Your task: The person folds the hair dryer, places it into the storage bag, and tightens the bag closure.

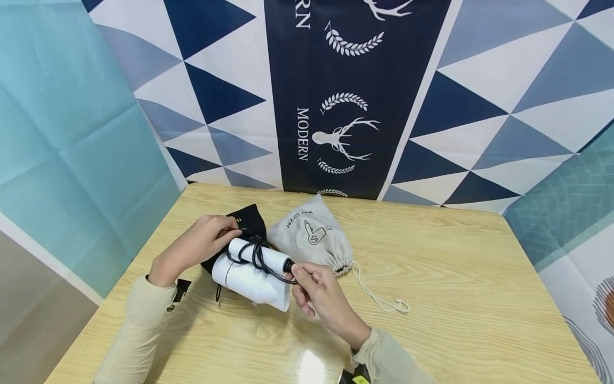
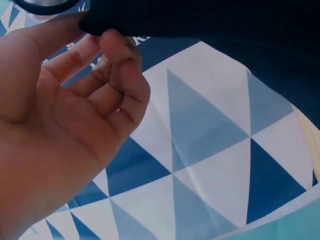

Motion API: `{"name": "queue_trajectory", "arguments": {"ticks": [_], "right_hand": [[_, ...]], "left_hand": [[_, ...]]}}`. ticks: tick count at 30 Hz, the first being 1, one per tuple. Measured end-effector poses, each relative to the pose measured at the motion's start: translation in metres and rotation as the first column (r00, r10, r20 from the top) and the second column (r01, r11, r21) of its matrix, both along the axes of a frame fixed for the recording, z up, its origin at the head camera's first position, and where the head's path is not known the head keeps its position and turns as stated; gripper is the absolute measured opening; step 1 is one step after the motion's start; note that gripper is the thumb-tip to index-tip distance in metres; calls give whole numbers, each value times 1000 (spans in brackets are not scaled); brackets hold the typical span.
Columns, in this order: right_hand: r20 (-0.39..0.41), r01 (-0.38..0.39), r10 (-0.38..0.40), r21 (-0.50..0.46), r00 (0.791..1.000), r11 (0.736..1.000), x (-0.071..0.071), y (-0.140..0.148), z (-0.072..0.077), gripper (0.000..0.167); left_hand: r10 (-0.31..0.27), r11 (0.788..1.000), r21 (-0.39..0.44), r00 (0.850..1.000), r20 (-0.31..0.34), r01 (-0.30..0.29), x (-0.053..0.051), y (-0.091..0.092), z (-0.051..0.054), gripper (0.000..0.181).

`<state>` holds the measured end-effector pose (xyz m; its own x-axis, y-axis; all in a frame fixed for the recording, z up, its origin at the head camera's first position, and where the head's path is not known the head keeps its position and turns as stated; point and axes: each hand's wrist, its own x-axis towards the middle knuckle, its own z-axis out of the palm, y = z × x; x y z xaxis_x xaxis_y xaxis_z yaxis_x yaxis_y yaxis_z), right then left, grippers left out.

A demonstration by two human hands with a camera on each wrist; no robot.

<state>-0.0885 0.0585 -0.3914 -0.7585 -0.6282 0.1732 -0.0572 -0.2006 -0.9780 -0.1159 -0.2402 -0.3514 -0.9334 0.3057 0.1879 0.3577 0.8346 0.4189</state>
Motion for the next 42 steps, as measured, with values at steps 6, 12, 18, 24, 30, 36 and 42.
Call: {"name": "queue_trajectory", "arguments": {"ticks": [6,12,18,24,30,36,42], "right_hand": [[3,13,-13,-1,1000,1000,-3,1,-4,36],[1,38,-38,7,999,999,-5,1,-9,36],[-39,60,-58,33,998,998,-4,-2,-16,35],[-54,79,-76,50,996,996,1,-7,-19,33],[-63,122,-118,62,991,991,3,-9,-21,33],[-82,160,-154,64,985,985,2,-9,-21,32],[-107,190,-183,65,977,980,3,-11,-21,31]], "left_hand": [[-31,999,-32,1000,4,31,2,-1,1,17],[-56,997,-61,998,-1,55,6,-4,3,12],[-68,990,-132,995,-74,58,15,3,8,14],[-45,986,-162,989,-139,22,22,12,15,19],[-23,983,-183,995,-100,4,21,12,12,20],[29,976,-215,997,-74,-44,19,10,7,15],[27,976,-214,998,-54,-38,19,10,6,13]]}}
